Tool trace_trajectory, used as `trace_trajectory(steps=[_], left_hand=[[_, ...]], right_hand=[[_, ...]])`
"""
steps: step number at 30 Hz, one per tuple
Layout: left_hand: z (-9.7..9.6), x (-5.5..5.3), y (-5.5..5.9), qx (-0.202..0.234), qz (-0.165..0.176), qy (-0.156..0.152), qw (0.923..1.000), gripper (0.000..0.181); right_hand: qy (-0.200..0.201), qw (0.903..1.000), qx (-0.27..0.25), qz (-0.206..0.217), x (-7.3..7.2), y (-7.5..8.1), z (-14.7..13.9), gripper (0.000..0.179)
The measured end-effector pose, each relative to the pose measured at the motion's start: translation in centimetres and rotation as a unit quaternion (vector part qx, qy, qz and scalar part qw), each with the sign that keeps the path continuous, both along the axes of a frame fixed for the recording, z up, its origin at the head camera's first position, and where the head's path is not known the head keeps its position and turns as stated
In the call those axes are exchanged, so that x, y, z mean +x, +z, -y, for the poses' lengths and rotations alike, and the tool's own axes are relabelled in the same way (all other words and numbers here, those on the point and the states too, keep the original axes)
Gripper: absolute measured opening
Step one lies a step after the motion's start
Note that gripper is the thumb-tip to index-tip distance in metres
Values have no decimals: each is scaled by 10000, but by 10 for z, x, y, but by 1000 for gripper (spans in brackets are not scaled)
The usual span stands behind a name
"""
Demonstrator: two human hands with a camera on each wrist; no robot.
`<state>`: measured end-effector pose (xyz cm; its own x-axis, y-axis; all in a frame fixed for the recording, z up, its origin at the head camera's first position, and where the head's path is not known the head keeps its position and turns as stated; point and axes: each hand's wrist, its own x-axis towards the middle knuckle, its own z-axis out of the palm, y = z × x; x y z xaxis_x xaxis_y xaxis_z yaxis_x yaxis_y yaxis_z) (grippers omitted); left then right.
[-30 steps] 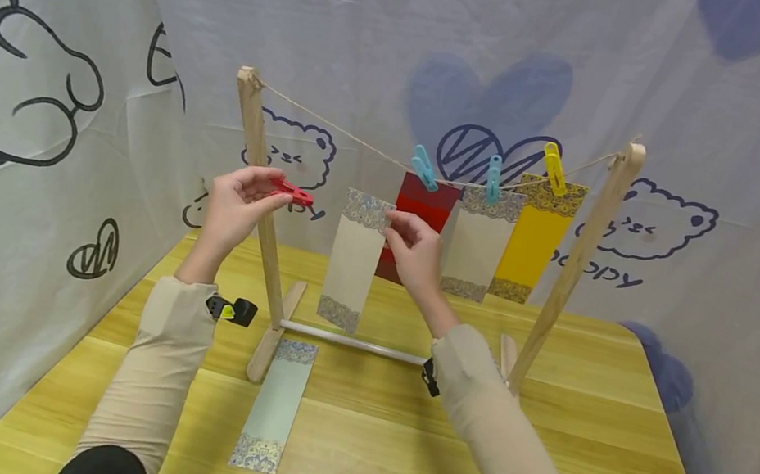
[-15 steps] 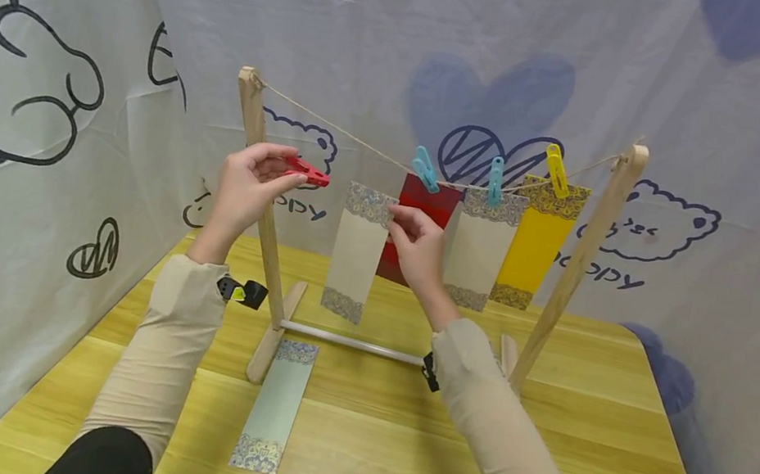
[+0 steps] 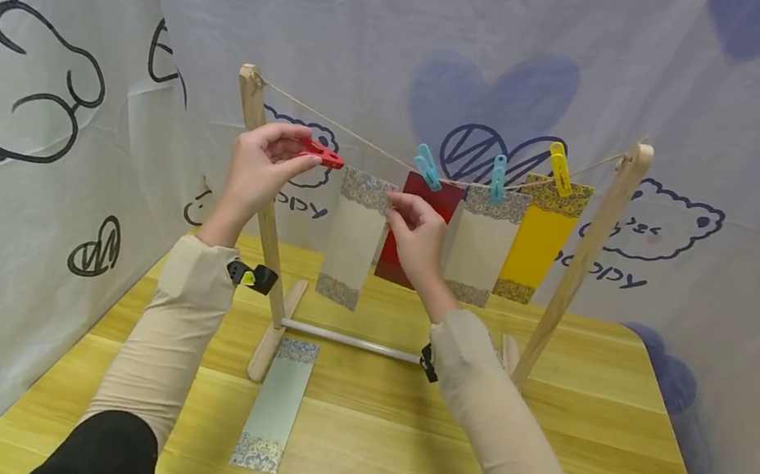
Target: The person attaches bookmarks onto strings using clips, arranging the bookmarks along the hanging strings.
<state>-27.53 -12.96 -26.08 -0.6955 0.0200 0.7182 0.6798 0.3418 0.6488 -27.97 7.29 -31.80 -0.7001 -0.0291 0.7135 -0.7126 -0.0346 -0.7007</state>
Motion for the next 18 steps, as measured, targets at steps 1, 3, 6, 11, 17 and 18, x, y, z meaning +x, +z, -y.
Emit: trace_trajectory(steps=[1,3,6,11,17,18], left_hand=[[-1,-1,1,13,31,3,10000,32],[-3,-2,3,16,16,-3,10000,32],[-6,-4,8,34,40,4,10000,33],[-11,-6,18,-192,-50,84,9998,34],[-16,-4,31,-687,-4,266,9973,36],[-16,-3,33,-727,38,279,9970,37]], right_hand=[[4,10000,-41,-2,0,1,0,16],[20,9999,-120,-8,-1,3,0,16],[14,9999,-159,-8,-2,6,0,16],[-7,9999,-150,49,-1,10,-1,16],[0,9999,-126,-14,0,12,-1,15],[-10,9999,-111,-25,0,12,-1,15]])
